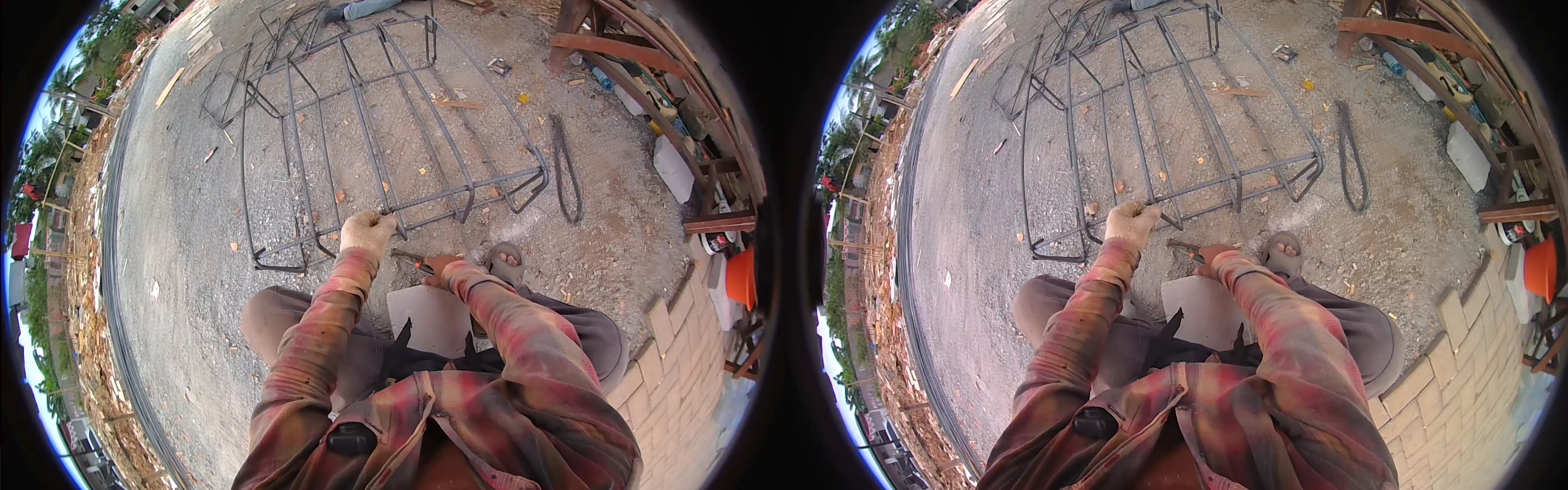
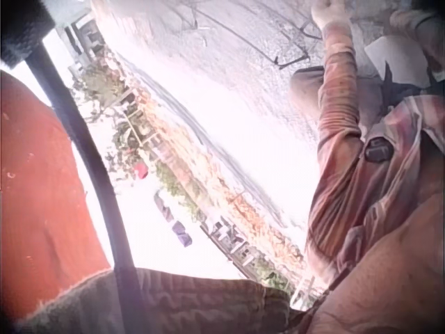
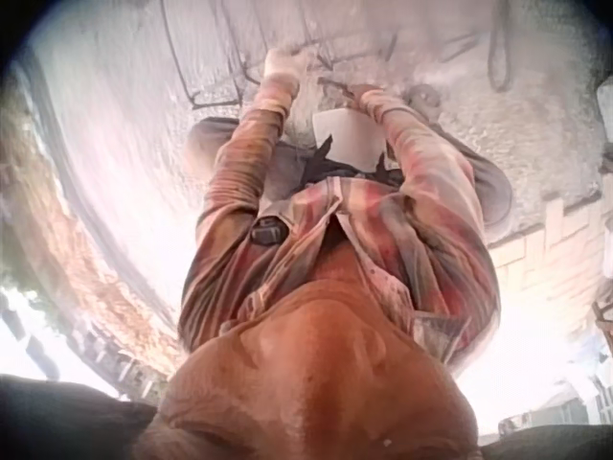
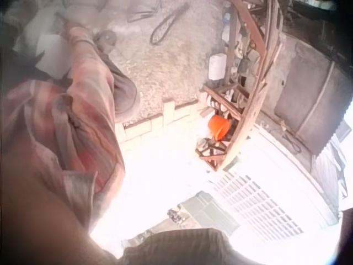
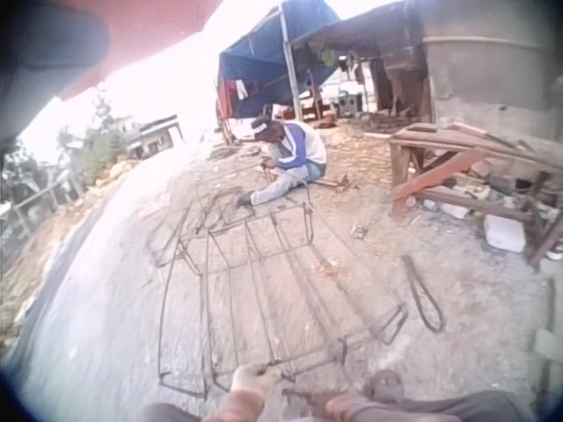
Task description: The person assembles a metal rebar cage by hand, using a wire-tying tool to secure the intersection points with thin wire. The person picks up pieces of rebar and positions them into a cage structure on the ground.
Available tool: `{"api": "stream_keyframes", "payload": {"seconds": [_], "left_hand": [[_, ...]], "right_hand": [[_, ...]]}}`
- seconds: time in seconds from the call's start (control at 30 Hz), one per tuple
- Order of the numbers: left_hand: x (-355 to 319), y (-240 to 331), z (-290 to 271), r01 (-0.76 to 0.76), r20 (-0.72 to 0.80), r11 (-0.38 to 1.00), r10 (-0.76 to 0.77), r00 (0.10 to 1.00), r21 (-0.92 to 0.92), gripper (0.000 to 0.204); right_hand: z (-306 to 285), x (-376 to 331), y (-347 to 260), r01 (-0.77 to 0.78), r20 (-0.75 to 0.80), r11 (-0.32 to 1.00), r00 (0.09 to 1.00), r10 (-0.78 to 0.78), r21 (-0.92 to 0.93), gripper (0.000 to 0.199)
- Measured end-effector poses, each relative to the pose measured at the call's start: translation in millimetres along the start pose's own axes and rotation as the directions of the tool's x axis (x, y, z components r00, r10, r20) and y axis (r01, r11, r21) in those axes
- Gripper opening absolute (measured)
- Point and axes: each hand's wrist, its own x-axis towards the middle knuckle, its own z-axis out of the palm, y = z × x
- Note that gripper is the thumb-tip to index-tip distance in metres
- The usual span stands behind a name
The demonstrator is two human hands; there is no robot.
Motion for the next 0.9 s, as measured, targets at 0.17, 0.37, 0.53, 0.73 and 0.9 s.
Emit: {"api": "stream_keyframes", "payload": {"seconds": [0.17,0.37,0.53,0.73,0.9], "left_hand": [[-9,25,4,-0.212,0.026,0.796,0.241,0.970,0.566,0.032],[-6,36,-3,-0.305,0.153,0.635,0.284,0.947,0.710,0.032],[-4,35,-13,-0.281,0.117,0.695,0.274,0.955,0.662,0.030],[-5,36,-10,-0.311,0.201,0.611,0.244,0.949,0.728,0.025],[-7,35,-5,-0.302,0.184,0.619,0.249,0.951,0.725,0.023]], "right_hand": [[18,6,-24,-0.172,-0.106,0.985,0.979,0.172,0.013,0.040],[11,-11,-40,-0.342,-0.211,0.926,0.904,0.371,0.162,0.032],[1,-62,-48,-0.366,-0.289,0.888,0.850,0.440,0.278,0.034],[19,-95,-30,-0.127,-0.627,0.782,0.525,0.575,0.611,0.021],[-12,-131,-42,0.248,-0.780,0.769,0.425,0.460,0.589,0.023]]}}
